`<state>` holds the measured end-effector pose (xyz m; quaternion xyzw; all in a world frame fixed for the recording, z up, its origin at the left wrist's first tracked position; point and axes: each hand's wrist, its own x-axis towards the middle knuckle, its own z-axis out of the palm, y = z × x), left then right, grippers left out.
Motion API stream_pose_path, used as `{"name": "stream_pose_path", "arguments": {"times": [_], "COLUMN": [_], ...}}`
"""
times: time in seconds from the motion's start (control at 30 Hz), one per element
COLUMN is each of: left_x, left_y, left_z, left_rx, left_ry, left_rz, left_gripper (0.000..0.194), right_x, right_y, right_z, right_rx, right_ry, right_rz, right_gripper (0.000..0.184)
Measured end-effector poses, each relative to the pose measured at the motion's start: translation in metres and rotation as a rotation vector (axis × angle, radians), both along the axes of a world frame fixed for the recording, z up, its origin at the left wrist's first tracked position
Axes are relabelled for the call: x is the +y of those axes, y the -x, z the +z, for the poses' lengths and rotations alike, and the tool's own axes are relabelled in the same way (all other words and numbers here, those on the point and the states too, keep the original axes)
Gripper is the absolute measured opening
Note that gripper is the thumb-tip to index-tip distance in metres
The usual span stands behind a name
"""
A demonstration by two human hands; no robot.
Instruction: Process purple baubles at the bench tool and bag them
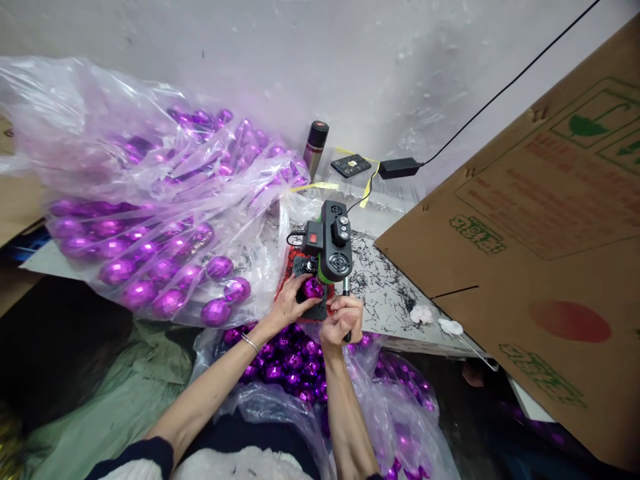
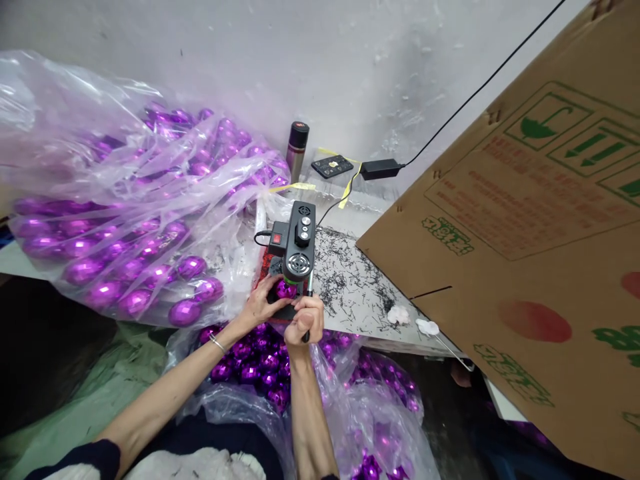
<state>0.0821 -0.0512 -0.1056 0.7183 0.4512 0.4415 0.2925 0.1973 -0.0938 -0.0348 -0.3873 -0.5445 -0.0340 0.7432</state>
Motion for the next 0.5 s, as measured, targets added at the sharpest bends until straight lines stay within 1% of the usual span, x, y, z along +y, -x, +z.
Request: {"name": "stream_pose_path", "arguments": {"times": [0.1, 0.17, 0.2, 0.27, 0.33, 0.4, 0.43, 0.5], "left_x": [0.000, 0.001, 0.001, 0.001, -0.005, -0.020, -0.032, -0.060], "left_y": [0.001, 0.001, 0.001, 0.002, 0.002, 0.003, 0.005, 0.008], "left_z": [0.001, 0.003, 0.004, 0.008, 0.012, 0.015, 0.016, 0.016], "left_rx": [-0.016, -0.014, -0.007, 0.013, 0.036, 0.064, 0.085, 0.137], "left_ry": [-0.022, -0.014, -0.010, -0.020, -0.076, -0.177, -0.230, -0.332], "left_rz": [-0.025, -0.039, -0.041, -0.046, -0.070, -0.089, -0.091, -0.092], "left_gripper": [0.056, 0.057, 0.058, 0.058, 0.058, 0.060, 0.062, 0.068], "right_x": [-0.001, -0.002, -0.003, -0.005, -0.008, -0.011, -0.012, -0.014], "right_y": [-0.001, -0.003, -0.004, -0.006, -0.007, -0.007, -0.007, -0.007], "right_z": [-0.002, 0.007, 0.014, 0.035, 0.057, 0.072, 0.076, 0.074], "right_rx": [-0.035, -0.029, -0.016, 0.009, 0.043, 0.051, 0.050, 0.045], "right_ry": [0.008, 0.015, 0.024, 0.081, 0.215, 0.297, 0.306, 0.282], "right_rz": [-0.004, -0.010, -0.011, -0.015, -0.025, -0.034, -0.035, -0.033], "right_gripper": [0.044, 0.044, 0.044, 0.042, 0.045, 0.046, 0.047, 0.047]}}
